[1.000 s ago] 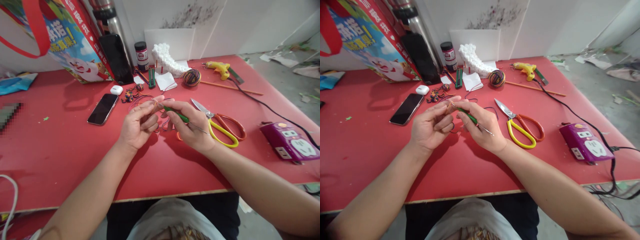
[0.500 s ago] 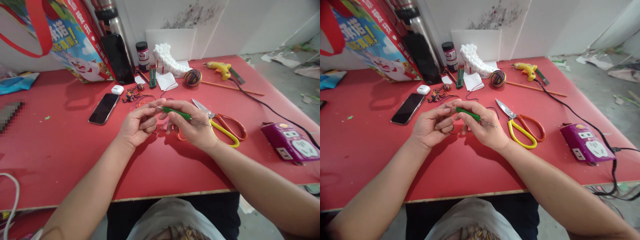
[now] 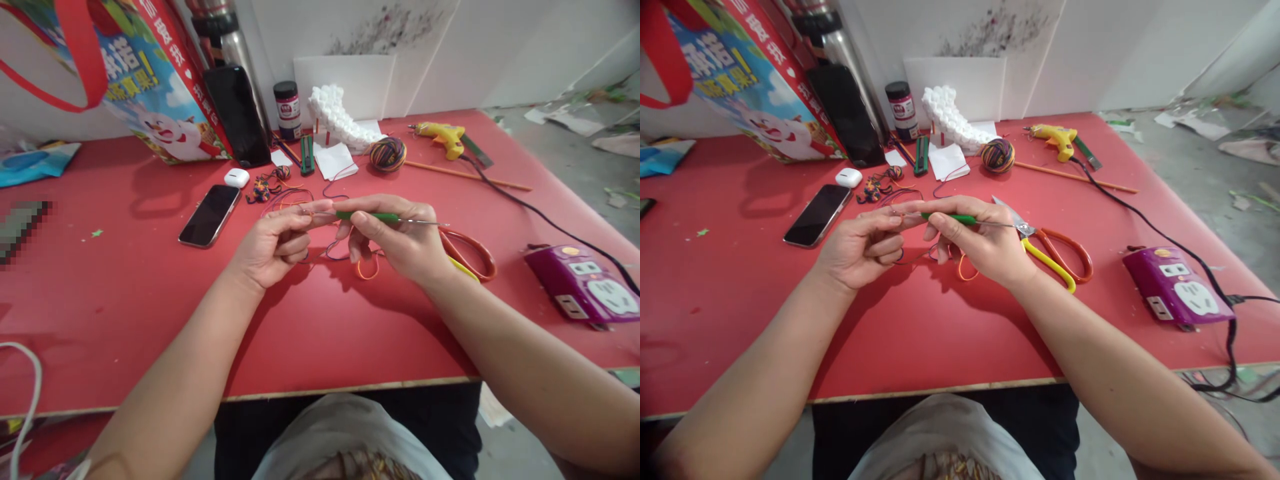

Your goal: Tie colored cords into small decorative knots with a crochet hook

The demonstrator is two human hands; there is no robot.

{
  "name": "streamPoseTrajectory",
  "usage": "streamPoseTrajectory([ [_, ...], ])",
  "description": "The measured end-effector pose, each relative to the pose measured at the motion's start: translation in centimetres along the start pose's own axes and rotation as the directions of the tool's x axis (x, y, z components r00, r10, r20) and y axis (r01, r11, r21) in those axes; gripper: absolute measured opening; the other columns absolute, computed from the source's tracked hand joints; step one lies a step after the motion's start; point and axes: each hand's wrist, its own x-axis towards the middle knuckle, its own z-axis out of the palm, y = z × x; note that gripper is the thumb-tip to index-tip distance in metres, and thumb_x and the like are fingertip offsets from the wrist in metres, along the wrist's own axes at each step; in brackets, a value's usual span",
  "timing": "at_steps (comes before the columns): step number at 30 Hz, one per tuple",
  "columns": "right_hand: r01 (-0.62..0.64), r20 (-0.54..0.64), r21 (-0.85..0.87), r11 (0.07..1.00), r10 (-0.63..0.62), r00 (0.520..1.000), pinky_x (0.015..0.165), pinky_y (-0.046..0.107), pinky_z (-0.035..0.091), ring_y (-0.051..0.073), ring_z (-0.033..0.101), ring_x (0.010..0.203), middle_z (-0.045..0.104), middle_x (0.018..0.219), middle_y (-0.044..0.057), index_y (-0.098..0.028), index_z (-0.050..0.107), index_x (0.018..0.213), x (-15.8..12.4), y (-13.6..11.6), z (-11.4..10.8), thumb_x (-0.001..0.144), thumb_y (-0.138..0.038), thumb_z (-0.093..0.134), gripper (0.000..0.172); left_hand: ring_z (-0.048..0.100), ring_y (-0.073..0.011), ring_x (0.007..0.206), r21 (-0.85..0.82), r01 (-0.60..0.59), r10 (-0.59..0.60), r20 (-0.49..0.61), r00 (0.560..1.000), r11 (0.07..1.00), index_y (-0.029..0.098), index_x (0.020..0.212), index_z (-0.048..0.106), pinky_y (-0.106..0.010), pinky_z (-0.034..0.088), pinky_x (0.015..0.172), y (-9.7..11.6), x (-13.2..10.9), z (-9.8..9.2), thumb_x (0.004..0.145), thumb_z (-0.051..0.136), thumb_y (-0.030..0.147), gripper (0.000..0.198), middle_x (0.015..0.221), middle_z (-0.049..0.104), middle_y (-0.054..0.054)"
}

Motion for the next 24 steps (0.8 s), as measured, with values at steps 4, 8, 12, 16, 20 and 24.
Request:
streamPoseTrajectory([
  [4, 0.006, -0.004, -0.006, 1.000, -0.006, 1.000, 0.045, 0.023, 0.053, 0.011, 0.066, 0.050, 0.077, 0.078, 0.003, -0.017, 0.084, 0.109, 0.1, -0.3, -0.4, 0.095, -0.043, 0.081, 0.030, 0.021, 0.0033, 0.037, 0.068, -0.011, 0.008, 0.036, 0.999, 0.998, 0.008, 0.102, 0.084, -0.015, 0.014, 0.036, 0.1, -0.2, -0.3, 0.077, 0.070, 0.011, 0.029, 0.107, 0.083, -0.023],
  [8, -0.018, 0.011, -0.008, 1.000, 0.018, 1.000, 0.044, 0.025, 0.053, 0.012, 0.066, 0.049, 0.075, 0.074, 0.003, -0.017, 0.085, 0.104, 0.2, -0.7, -0.8, 0.092, -0.045, 0.082, 0.030, 0.023, 0.0040, 0.037, 0.103, 0.015, -0.022, 0.067, 0.998, 0.995, 0.009, 0.102, 0.085, -0.013, 0.014, 0.037, 0.2, -0.3, -0.4, 0.078, 0.070, 0.011, 0.029, 0.111, 0.082, -0.025],
  [12, -0.045, 0.025, -0.032, 0.998, 0.046, 0.999, 0.045, 0.026, 0.052, 0.013, 0.065, 0.049, 0.073, 0.072, 0.003, -0.017, 0.085, 0.100, 0.3, -1.1, -1.2, 0.092, -0.042, 0.083, 0.027, 0.021, 0.0037, 0.037, 0.118, 0.039, -0.050, 0.090, 0.995, 0.992, 0.011, 0.097, 0.087, -0.014, 0.010, 0.037, 0.4, -0.4, -0.4, 0.075, 0.072, 0.011, 0.027, 0.104, 0.083, -0.025],
  [16, -0.044, 0.065, -0.040, 0.998, 0.046, 0.997, 0.047, 0.026, 0.051, 0.012, 0.062, 0.049, 0.069, 0.065, 0.002, -0.016, 0.085, 0.097, 0.3, -1.5, -1.7, 0.093, -0.037, 0.082, 0.021, 0.021, 0.0029, 0.038, 0.146, 0.086, -0.106, 0.138, 0.985, 0.986, 0.010, 0.101, 0.088, -0.015, 0.009, 0.038, 0.4, -0.3, -0.7, 0.074, 0.075, 0.012, 0.030, 0.100, 0.082, -0.026],
  [20, -0.049, 0.121, 0.002, 0.999, 0.048, 0.992, 0.047, 0.024, 0.051, 0.012, 0.062, 0.050, 0.070, 0.064, 0.002, -0.018, 0.086, 0.095, 0.3, -1.7, -2.3, 0.094, -0.031, 0.081, 0.014, 0.021, 0.0021, 0.038, 0.153, 0.142, -0.167, 0.167, 0.972, 0.978, 0.009, 0.101, 0.087, -0.015, 0.010, 0.038, 0.4, -0.2, -1.0, 0.075, 0.074, 0.010, 0.030, 0.094, 0.083, -0.025],
  [24, -0.059, 0.150, -0.003, 0.998, 0.059, 0.987, 0.048, 0.024, 0.052, 0.013, 0.063, 0.053, 0.070, 0.067, 0.002, -0.019, 0.086, 0.094, 0.2, -1.9, -2.7, 0.093, -0.030, 0.082, 0.012, 0.020, 0.0022, 0.038, 0.151, 0.199, -0.226, 0.187, 0.956, 0.968, 0.007, 0.100, 0.087, -0.015, 0.011, 0.038, 0.6, -0.3, -1.1, 0.074, 0.072, 0.008, 0.030, 0.087, 0.082, -0.024],
])
